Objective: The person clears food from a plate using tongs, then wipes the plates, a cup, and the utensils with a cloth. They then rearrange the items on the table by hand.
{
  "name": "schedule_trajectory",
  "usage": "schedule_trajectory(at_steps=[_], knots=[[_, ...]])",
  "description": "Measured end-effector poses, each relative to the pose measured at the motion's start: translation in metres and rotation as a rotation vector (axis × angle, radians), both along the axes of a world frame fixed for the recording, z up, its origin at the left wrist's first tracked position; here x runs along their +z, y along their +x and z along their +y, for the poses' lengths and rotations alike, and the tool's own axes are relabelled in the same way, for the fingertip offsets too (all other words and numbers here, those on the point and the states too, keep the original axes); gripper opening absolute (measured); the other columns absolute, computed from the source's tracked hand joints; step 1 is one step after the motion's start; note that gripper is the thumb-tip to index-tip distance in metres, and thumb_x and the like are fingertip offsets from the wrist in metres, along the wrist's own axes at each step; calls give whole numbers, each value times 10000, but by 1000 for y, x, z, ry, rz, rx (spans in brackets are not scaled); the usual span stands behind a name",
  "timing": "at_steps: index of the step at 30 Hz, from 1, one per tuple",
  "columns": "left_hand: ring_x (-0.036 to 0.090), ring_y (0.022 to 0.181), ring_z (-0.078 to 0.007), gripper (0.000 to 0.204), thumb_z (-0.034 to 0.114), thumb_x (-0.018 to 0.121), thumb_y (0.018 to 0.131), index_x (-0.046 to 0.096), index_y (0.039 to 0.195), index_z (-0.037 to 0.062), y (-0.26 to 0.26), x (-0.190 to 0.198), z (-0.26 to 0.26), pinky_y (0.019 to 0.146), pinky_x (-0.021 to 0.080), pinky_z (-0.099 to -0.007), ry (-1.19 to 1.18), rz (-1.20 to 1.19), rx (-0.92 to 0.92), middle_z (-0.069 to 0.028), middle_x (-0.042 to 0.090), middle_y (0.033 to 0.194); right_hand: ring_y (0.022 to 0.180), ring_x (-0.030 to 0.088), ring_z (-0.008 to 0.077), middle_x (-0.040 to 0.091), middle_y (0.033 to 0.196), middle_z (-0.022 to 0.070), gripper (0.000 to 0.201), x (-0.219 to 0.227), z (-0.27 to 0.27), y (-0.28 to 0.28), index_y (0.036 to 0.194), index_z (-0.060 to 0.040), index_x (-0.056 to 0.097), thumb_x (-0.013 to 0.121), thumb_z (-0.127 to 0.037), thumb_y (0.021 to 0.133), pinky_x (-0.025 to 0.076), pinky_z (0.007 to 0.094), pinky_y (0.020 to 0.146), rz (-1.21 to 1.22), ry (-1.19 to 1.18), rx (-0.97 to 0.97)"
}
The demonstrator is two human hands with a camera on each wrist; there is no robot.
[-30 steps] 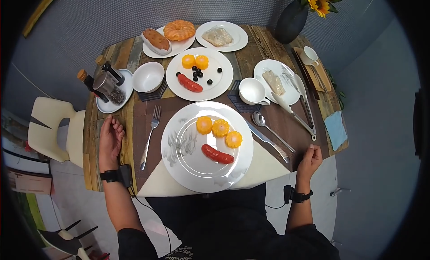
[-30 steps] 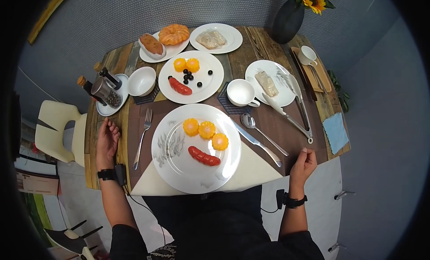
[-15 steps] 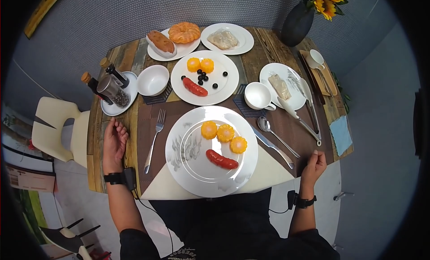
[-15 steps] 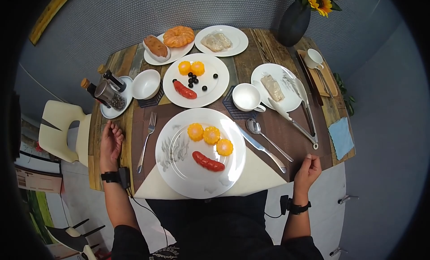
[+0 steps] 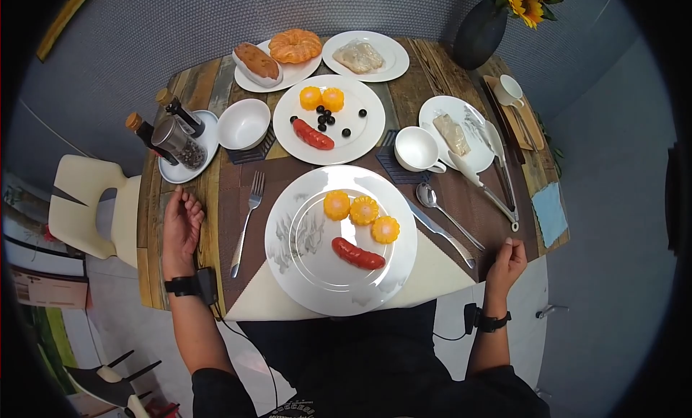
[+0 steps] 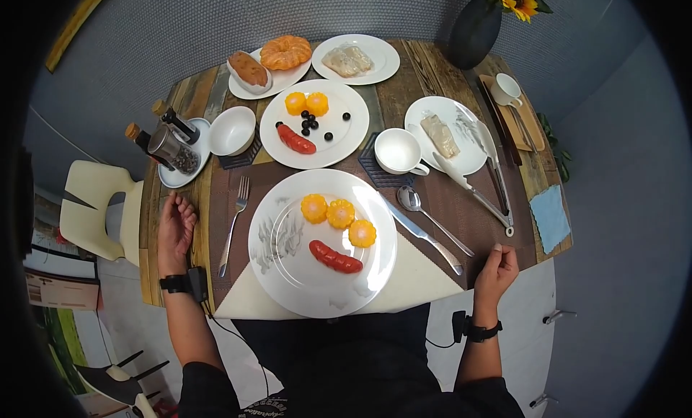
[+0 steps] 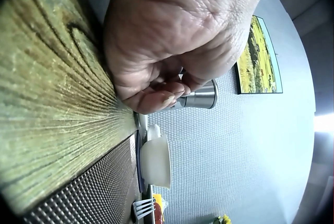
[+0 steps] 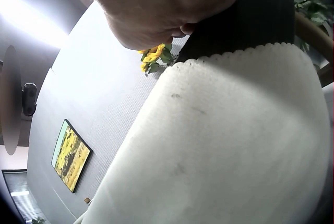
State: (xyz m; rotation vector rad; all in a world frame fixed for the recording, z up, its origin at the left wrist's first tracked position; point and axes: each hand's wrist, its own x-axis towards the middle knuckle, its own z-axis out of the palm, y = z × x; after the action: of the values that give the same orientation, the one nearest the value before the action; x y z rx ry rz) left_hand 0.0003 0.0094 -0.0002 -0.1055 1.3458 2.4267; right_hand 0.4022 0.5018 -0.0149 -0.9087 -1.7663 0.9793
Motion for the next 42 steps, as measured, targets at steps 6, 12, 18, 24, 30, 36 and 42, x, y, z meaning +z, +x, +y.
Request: schedule_trajectory(at_steps=[6,12,18,24,30,36,42], knots=[[456,641,-78,250,290,568,1059,498,882,127,1,1,1,551,406,-211,-1,8,4,33,439,740,706,396,46,475,737,-46,249,2,-3,-1,826,-23,537,576,-142,1041,331,224,626,5,-7,-9],[471,647,-75,254,300,575,1055,500,883,129,1,-1,-1,551,420,-212,-8,3,7,36,449,737,689,377,40,460,727,-55,251,2,-2,-1,818,-28,531,575,-136,1040,313,224,605,-11,13,-4],[472,648,-76,249,304,580,1052,503,888,133,1,1,1,554,420,-213,-27,17,2,36,456,741,683,364,31,446,724,-63,252,2,-3,-1,815,-30,529,572,-134,1041,293,220,594,-11,-6,-13],[474,656,-79,245,306,583,1050,504,894,135,0,0,-1,562,419,-216,-20,11,-6,34,457,747,683,366,32,448,726,-64,246,3,-3,-2,821,-24,534,567,-127,1041,296,217,594,2,-2,-7],[472,657,-82,244,301,589,1047,504,893,132,0,-1,-1,563,416,-215,-15,12,-12,32,456,746,683,370,33,456,726,-61,241,0,-2,0,828,-18,542,568,-127,1041,300,216,597,-4,17,-1],[466,653,-81,251,302,588,1048,499,886,132,1,0,1,554,410,-215,-23,12,-2,33,448,743,690,382,42,464,729,-56,250,0,-2,0,833,-16,548,578,-148,1042,316,222,606,-22,26,-6],[469,651,-80,255,304,587,1048,495,882,134,3,3,2,552,415,-213,-39,7,10,34,445,741,700,390,46,469,736,-50,256,1,-3,0,831,-17,548,581,-156,1043,323,224,616,-27,24,-7]])
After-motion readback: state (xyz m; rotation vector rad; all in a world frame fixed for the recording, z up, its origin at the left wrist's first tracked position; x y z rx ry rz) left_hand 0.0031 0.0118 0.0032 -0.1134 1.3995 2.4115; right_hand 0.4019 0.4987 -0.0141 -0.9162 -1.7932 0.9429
